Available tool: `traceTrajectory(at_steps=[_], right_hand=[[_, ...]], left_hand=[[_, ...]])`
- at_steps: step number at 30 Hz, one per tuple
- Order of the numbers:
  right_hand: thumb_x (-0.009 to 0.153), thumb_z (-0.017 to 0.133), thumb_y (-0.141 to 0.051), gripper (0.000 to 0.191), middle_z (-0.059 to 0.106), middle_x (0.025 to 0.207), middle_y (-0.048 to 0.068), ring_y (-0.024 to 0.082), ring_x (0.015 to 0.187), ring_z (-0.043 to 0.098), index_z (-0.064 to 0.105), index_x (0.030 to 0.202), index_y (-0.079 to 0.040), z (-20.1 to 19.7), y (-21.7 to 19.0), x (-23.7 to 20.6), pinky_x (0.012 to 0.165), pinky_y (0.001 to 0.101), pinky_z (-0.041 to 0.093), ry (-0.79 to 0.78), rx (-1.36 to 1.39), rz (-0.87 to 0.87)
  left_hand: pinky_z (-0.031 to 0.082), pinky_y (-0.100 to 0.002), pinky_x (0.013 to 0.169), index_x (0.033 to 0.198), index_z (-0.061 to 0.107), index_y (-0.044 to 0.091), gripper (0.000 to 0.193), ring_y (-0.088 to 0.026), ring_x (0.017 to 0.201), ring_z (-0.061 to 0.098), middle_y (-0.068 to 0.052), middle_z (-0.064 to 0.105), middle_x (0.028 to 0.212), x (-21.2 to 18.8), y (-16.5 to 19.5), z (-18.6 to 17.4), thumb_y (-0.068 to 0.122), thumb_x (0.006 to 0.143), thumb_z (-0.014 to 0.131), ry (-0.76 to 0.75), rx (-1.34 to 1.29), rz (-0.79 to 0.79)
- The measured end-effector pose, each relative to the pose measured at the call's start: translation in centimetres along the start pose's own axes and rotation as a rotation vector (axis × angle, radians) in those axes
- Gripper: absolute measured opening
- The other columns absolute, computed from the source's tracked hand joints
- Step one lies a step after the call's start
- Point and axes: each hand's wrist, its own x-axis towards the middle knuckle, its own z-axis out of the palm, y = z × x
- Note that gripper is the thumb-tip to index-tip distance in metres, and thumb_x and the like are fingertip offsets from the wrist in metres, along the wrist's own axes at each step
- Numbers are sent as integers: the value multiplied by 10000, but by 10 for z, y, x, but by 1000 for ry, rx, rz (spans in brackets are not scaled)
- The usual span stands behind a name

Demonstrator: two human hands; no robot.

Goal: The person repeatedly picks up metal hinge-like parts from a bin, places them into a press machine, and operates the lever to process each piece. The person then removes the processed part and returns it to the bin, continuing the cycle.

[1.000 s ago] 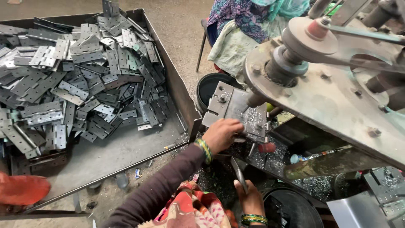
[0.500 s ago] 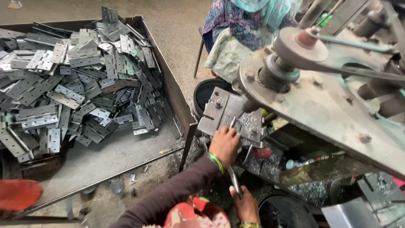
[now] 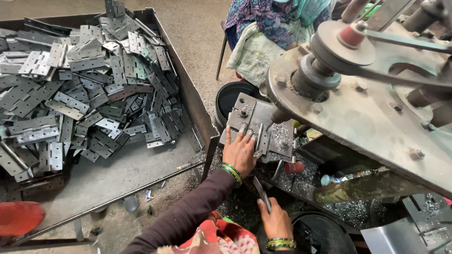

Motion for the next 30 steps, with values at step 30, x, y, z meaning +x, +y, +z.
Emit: traceTrajectory(at_steps=[30], right_hand=[[916, 536, -644, 609, 692, 960, 331, 528, 983, 648, 659, 1175, -107, 42, 24, -1, 807, 573, 526, 40, 112, 52]], left_hand=[[142, -640, 1245, 1136, 649, 28, 372, -323, 1300, 549, -123, 655, 1155, -18, -7, 15, 113, 775, 683, 366, -34, 158]])
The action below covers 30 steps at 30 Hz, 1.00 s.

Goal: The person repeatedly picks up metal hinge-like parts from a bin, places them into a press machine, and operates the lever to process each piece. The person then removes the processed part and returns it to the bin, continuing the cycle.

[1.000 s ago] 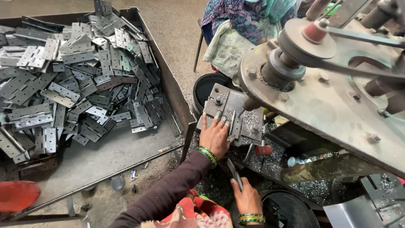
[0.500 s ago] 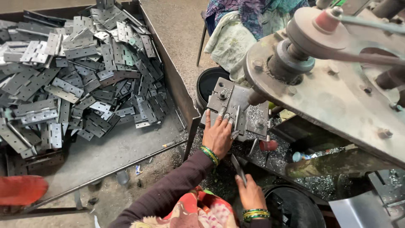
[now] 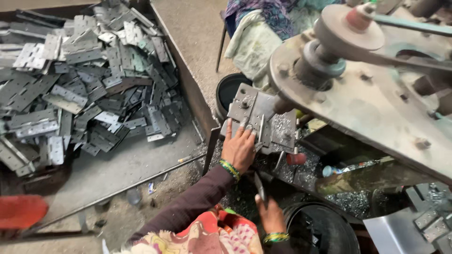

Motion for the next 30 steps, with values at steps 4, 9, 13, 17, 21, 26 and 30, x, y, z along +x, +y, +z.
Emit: traceTrajectory(at_steps=[4, 9, 13, 17, 21, 26, 30], right_hand=[[949, 517, -585, 523, 715, 901, 296, 510, 935, 667, 639, 1028, -82, -32, -15, 0, 772, 581, 512, -52, -8, -36], [965, 518, -589, 547, 716, 881, 291, 495, 885, 695, 619, 1020, -55, -13, -10, -6, 734, 559, 530, -48, -11, 44], [937, 529, -569, 530, 711, 889, 309, 502, 870, 688, 640, 1063, -66, 38, 16, -6, 724, 550, 525, -31, 191, 39], [938, 538, -589, 567, 685, 938, 321, 517, 892, 669, 629, 1090, -51, 47, 28, -3, 726, 552, 526, 5, 177, -22], [922, 554, -601, 538, 720, 888, 286, 504, 916, 683, 671, 1037, -89, 3, 12, 2, 750, 562, 528, -46, 111, -18], [949, 514, -608, 528, 730, 876, 271, 503, 929, 677, 650, 1077, -114, -28, -3, 2, 765, 568, 522, -61, -60, -21], [927, 511, -679, 616, 762, 881, 231, 436, 880, 753, 646, 1072, -95, 15, 12, 0, 786, 517, 547, -150, 70, 111]], left_hand=[[115, -640, 1255, 1075, 647, 22, 281, -322, 1317, 545, -134, 666, 1148, 1, 3, 2, 124, 814, 665, -58, 89, -8], [63, -648, 1251, 1093, 646, 17, 253, -306, 1316, 540, -140, 669, 1166, 3, 6, 7, 102, 855, 627, -214, 141, -62], [103, -598, 1267, 1176, 650, -5, 355, -321, 1309, 539, -158, 657, 1257, -1, 4, 8, 159, 862, 632, -57, 116, -13], [121, -599, 1270, 1175, 670, 11, 352, -322, 1339, 517, -135, 656, 1249, -6, 0, 7, 175, 869, 615, -69, 75, 6], [110, -620, 1261, 1119, 691, 51, 293, -312, 1351, 507, -109, 662, 1264, -1, -2, 12, 166, 868, 594, 7, 161, 58], [62, -642, 1269, 1076, 687, 60, 217, -306, 1342, 514, -109, 655, 1171, 17, -1, 22, 151, 909, 583, -87, 153, 11], [53, -644, 1229, 1017, 683, 68, 215, -305, 1359, 516, -99, 655, 1115, 26, -1, 24, 129, 839, 579, -77, 258, 12]])
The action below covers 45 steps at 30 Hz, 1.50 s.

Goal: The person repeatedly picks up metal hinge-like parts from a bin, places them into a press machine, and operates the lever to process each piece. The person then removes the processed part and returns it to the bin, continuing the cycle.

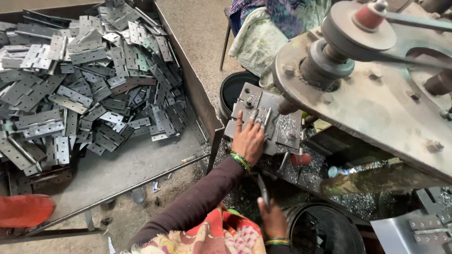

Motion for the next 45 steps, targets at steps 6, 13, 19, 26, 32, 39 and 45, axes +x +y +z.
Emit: traceTrajectory(at_steps=[6, 13, 19, 26, 32, 39, 45], right_hand=[[926, 506, -653, 639, 706, 895, 300, 501, 906, 683, 638, 1093, -50, 30, 21, 10, 690, 554, 535, 115, 33, -127], [926, 523, -610, 555, 717, 868, 292, 507, 922, 671, 659, 1103, -103, -39, -16, -8, 733, 565, 523, 99, -86, -98], [904, 526, -645, 603, 708, 894, 292, 512, 908, 672, 639, 1134, -99, 11, 3, -8, 762, 568, 521, 122, -4, -69], [921, 521, -690, 671, 700, 879, 306, 509, 922, 674, 681, 1031, -48, 22, 17, 13, 757, 559, 533, 108, -44, -112], [912, 535, -606, 557, 712, 843, 280, 513, 894, 664, 661, 986, -68, -45, -32, -16, 735, 583, 515, 104, -132, -87], [909, 523, -619, 591, 695, 861, 314, 527, 891, 657, 673, 1083, -75, 2, -22, -26, 736, 590, 523, 225, -13, -128], [901, 536, -651, 629, 684, 927, 334, 534, 944, 646, 681, 1139, -87, 18, 4, -3, 781, 596, 521, 220, -74, -93]], left_hand=[[21, -609, 1290, 1110, 673, 47, 232, -291, 1372, 504, -101, 655, 1192, -4, -10, -1, 123, 931, 546, -29, -206, -18], [-39, -652, 1244, 1132, 694, 68, 301, -291, 1432, 440, -99, 663, 1141, 18, -9, 9, 112, 913, 493, -7, -75, -3], [-35, -631, 1274, 1057, 708, 76, 232, -283, 1429, 454, -100, 671, 1162, 22, -10, 16, 142, 957, 510, -51, -127, -47], [-35, -648, 1247, 997, 720, 86, 194, -298, 1435, 472, -65, 688, 1126, 22, -18, 28, 132, 904, 557, 90, -139, -25], [-69, -666, 1262, 1025, 723, 124, 199, -283, 1413, 487, -57, 688, 1142, 42, -14, 35, 96, 932, 549, -133, -118, -75], [-58, -664, 1253, 978, 722, 146, 226, -266, 1445, 458, -41, 686, 1159, 47, -16, 47, 41, 863, 558, -50, -107, -109], [1, -697, 1245, 1041, 715, 85, 250, -306, 1436, 449, -82, 668, 1147, 31, -15, 47, 121, 839, 571, 143, -101, -49]])
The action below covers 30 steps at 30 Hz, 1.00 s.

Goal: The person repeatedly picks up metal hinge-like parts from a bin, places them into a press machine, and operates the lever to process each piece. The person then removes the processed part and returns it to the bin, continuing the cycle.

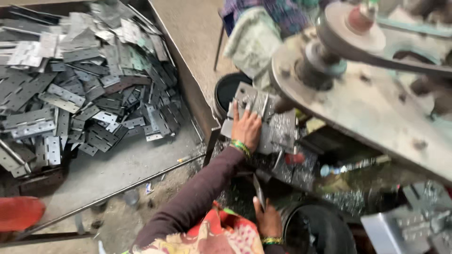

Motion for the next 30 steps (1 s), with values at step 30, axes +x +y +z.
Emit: traceTrajectory(at_steps=[30], right_hand=[[859, 627, -652, 570, 752, 904, 239, 463, 946, 707, 702, 999, -105, -1, 23, 16, 826, 513, 539, -68, 2, -41]], left_hand=[[19, -661, 1221, 1397, 561, 55, 628, -326, 1409, 421, -117, 571, 1426, -9, -12, -28, 274, 810, 594, -179, -69, 23]])
